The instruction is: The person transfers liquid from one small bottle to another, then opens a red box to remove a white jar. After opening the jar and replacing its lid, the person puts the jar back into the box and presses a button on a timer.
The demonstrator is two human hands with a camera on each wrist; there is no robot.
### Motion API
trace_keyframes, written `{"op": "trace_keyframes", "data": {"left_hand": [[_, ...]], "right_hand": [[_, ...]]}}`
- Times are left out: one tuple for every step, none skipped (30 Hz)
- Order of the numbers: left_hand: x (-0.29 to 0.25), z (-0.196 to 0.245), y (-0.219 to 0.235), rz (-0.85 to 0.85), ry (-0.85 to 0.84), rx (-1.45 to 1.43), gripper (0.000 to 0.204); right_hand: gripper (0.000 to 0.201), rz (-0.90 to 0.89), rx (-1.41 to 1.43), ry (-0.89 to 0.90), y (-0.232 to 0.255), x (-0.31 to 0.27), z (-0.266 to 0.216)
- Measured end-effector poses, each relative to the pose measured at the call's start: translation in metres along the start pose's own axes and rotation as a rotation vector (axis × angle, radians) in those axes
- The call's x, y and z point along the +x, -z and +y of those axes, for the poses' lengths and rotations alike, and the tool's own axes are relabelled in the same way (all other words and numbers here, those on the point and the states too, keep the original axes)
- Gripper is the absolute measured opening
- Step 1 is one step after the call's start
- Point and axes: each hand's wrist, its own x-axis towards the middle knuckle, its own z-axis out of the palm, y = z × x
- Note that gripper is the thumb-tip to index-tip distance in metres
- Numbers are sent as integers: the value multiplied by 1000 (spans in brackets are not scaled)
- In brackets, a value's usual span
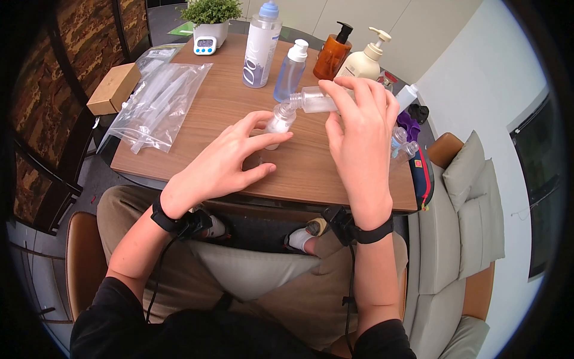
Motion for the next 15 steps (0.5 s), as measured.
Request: {"op": "trace_keyframes", "data": {"left_hand": [[0, 0, 0, 0, 0, 0, 59], [0, 0, 0, 0, -2, 0, 59], [0, 0, 0, 0, -4, -1, 59], [0, 0, 0, 0, -4, -1, 59], [0, 0, 0, 2, -6, 1, 59], [0, 0, 0, 4, -9, 2, 59], [0, 0, 0, 4, -9, 2, 59], [0, 0, 0, 6, -12, 4, 59], [0, 0, 0, 8, -15, 6, 59], [0, 0, 0, 8, -15, 7, 59], [0, -1, -1, 7, -13, 3, 59], [0, -1, -1, 7, -11, -2, 60], [0, -1, -1, 7, -11, -1, 60], [0, 0, 0, 4, -6, -5, 60], [0, 0, 0, 0, -2, -9, 60]], "right_hand": [[46, 0, 0, 0, 0, 0, 0], [46, 1, -3, 1, 0, 0, -1], [47, 2, -5, 1, 0, 0, -1], [47, 2, -5, 1, 0, 0, -1], [47, 6, -12, 6, 0, 0, -1], [47, 10, -19, 10, 0, 0, 0], [47, 10, -19, 10, -1, 0, -1], [47, 13, -22, 12, -1, 0, -1], [47, 16, -24, 13, -1, 0, -1], [47, 17, -24, 13, -1, 0, -2], [46, 19, -27, 15, 0, 0, -2], [46, 20, -30, 16, 0, 0, -2], [46, 21, -30, 16, 0, 0, -2], [46, 24, -34, 20, 0, 0, -3], [46, 27, -39, 23, 1, 1, -3]]}}
